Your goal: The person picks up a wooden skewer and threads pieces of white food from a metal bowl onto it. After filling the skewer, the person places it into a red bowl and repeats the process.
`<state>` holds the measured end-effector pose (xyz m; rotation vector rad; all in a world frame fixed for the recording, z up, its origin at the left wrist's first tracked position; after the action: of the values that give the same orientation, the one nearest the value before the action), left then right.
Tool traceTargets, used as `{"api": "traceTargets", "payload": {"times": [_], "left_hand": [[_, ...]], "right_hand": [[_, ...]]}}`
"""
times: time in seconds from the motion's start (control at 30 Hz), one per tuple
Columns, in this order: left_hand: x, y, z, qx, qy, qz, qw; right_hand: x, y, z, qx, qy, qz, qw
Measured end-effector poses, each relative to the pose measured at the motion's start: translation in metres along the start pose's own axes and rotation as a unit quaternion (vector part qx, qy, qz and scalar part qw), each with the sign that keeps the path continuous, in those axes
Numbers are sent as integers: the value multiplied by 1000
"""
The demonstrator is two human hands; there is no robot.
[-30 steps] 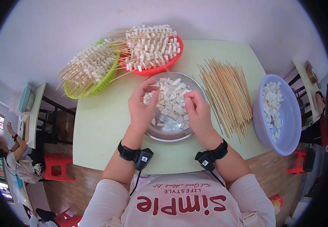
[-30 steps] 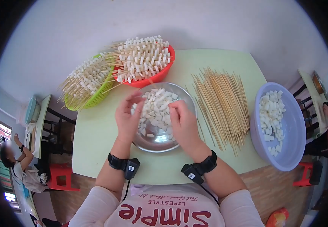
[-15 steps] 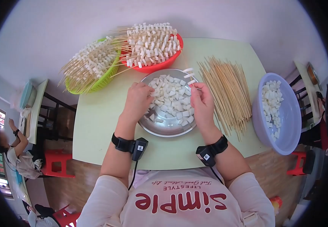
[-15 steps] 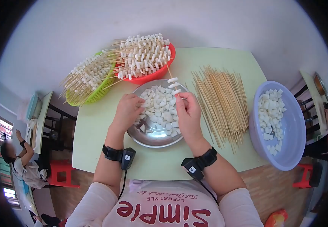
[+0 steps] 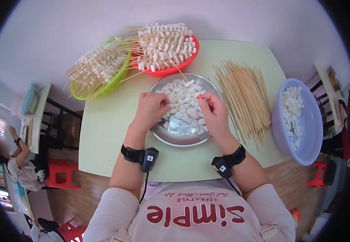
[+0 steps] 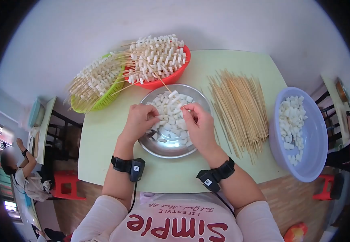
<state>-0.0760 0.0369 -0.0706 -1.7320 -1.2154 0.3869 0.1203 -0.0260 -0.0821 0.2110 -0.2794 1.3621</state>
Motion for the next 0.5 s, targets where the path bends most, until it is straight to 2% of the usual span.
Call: {"api": "traceTargets", "payload": {"times": [0.07,0.13,0.17,0.23,0.27,0.33,0.5], "left_hand": [[-1,5,1,17,-15,-3,1000],[1,5,16,-144,-117,-127,974],[2,6,21,-143,-122,-131,973],[3,2,35,-324,-138,-232,906],[4,1,38,-322,-140,-238,905],[1,-3,46,-427,-159,-314,833],[-2,-12,49,-459,-170,-348,799]], "right_hand": [[-1,1,0,-8,0,4,1000],[-3,3,-1,-14,1,13,1000],[-4,3,0,-48,-13,31,998],[-4,4,4,-79,-30,53,995],[-6,5,6,-101,-31,75,992],[-7,7,10,-122,-33,102,987],[-8,8,9,-147,-11,121,982]]}}
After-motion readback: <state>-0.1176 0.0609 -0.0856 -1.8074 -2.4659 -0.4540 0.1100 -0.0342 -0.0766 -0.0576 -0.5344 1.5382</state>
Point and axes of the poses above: each hand's wrist, its own x-axis towards the middle knuckle, its own y-axis out of the palm, z = x × y, the point moved 3 cm from there along x, towards the middle knuckle, and after that the axes turned 3 degrees about -y, right-handed, at the moved point
